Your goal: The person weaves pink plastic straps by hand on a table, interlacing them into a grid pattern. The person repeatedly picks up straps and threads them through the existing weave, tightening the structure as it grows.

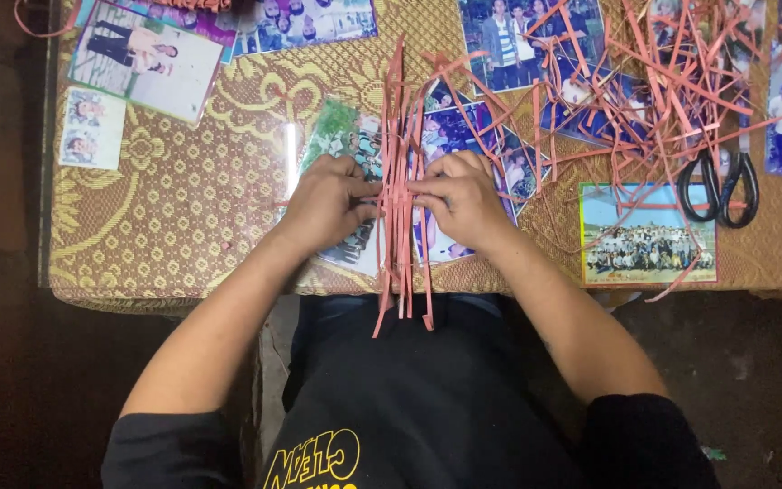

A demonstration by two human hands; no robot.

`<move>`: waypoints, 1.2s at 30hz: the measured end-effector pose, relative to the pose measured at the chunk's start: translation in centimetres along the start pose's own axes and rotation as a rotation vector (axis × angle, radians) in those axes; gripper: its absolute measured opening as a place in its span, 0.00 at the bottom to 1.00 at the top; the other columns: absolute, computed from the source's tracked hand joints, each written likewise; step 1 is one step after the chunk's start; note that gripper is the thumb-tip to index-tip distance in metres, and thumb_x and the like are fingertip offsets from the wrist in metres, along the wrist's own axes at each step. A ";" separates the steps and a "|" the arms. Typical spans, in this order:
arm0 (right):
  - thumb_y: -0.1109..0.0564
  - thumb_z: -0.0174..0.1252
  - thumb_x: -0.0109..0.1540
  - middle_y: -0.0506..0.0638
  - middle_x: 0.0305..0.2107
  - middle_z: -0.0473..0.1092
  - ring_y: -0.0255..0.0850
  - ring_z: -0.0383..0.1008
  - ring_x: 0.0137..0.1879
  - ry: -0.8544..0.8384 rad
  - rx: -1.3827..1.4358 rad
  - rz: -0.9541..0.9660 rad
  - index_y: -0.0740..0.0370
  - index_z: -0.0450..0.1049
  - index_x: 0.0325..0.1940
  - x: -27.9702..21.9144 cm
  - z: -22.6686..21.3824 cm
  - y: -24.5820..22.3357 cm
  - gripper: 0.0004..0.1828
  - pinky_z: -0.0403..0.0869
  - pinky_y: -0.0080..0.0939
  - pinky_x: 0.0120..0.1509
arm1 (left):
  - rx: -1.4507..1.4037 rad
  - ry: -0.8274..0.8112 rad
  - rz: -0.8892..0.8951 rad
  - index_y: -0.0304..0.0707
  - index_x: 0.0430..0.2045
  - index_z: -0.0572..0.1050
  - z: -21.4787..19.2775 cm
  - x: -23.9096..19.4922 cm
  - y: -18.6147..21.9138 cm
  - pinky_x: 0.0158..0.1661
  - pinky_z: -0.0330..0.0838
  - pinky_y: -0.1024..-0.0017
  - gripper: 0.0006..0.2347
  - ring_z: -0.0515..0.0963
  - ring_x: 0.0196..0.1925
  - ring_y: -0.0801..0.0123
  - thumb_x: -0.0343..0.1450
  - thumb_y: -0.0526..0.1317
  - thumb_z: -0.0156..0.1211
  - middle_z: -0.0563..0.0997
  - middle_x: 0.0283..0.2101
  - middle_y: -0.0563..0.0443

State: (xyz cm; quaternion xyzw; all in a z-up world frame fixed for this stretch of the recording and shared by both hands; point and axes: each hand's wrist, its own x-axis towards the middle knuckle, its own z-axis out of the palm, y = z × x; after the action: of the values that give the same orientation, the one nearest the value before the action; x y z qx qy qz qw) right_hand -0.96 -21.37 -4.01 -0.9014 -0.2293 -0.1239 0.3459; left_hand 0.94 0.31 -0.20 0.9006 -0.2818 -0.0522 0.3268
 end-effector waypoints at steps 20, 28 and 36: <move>0.52 0.58 0.51 0.44 0.28 0.66 0.41 0.62 0.42 -0.048 0.028 -0.004 0.47 0.75 0.33 0.6 -0.4 0.6 0.07 0.56 0.41 0.53 | 0.042 0.124 0.032 0.41 0.29 0.76 2.2 -1.9 0.5 0.38 0.60 0.70 0.08 0.67 0.36 0.63 0.61 0.42 0.57 0.70 0.28 0.52; 0.51 0.57 0.52 0.45 0.28 0.66 0.42 0.62 0.41 -0.041 0.015 -0.035 0.48 0.75 0.33 0.7 -0.6 0.3 0.07 0.56 0.42 0.52 | 0.120 0.227 0.073 0.44 0.29 0.76 3.1 -2.2 0.3 0.43 0.58 0.65 0.10 0.66 0.44 0.60 0.61 0.46 0.57 0.72 0.35 0.50; 0.50 0.57 0.52 0.45 0.29 0.66 0.42 0.62 0.43 -0.096 -0.030 -0.003 0.48 0.75 0.34 0.6 -0.5 0.6 0.08 0.56 0.42 0.53 | 0.149 0.189 0.157 0.41 0.29 0.76 3.6 -1.9 0.3 0.41 0.62 0.66 0.08 0.68 0.45 0.58 0.64 0.42 0.51 0.73 0.39 0.50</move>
State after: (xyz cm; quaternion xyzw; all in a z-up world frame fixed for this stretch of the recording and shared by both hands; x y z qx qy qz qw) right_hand -0.14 -21.88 -3.79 -0.9110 -0.2451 -0.0843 0.3209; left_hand -1.81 -0.81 -2.98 0.8984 -0.3226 0.0794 0.2872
